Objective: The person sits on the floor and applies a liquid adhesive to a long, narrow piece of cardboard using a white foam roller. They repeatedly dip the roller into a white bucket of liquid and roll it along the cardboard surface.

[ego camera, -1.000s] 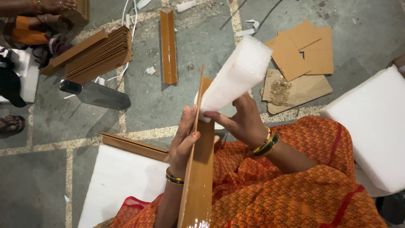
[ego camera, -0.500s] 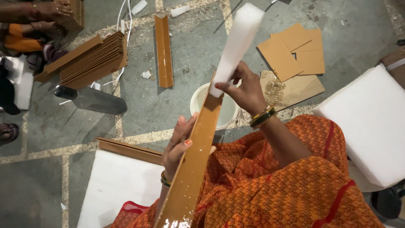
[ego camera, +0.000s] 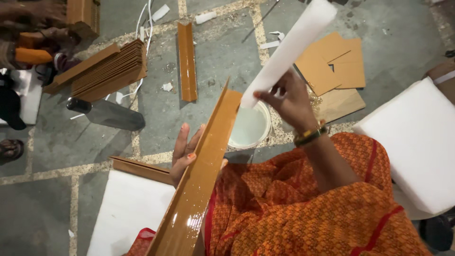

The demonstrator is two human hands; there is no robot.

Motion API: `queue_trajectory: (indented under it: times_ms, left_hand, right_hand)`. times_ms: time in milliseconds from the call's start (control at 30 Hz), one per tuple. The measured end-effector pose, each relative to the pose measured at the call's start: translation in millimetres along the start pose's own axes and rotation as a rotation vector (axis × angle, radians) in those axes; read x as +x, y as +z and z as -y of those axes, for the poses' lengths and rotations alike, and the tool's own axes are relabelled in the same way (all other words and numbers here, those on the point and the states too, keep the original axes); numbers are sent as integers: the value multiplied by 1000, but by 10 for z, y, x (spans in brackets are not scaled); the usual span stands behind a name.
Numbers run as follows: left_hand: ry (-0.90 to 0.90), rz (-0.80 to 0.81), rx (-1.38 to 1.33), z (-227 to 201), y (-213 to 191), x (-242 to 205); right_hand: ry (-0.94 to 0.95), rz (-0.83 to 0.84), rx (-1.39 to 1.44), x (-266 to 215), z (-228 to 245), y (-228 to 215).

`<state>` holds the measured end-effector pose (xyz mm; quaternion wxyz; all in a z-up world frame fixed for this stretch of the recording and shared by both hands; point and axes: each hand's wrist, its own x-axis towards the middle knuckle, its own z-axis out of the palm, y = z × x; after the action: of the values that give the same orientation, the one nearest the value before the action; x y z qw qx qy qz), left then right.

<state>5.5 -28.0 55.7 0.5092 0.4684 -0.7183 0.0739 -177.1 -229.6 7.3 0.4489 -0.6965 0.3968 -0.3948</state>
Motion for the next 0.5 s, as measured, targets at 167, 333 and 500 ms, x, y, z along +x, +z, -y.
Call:
queue_trajectory:
  times_ms: [167, 333, 500]
  left_hand:
    - [-854, -301, -1179, 70, -21, -307]
    - [-217, 70, -275, 266, 41, -467]
    - [-166, -36, -253, 78, 127, -312]
  right_hand:
    - [-428, 236, 148, -400, 413, 97]
    - [-408, 288, 161, -556, 674, 60]
    - [-293, 254, 75, -463, 623, 29]
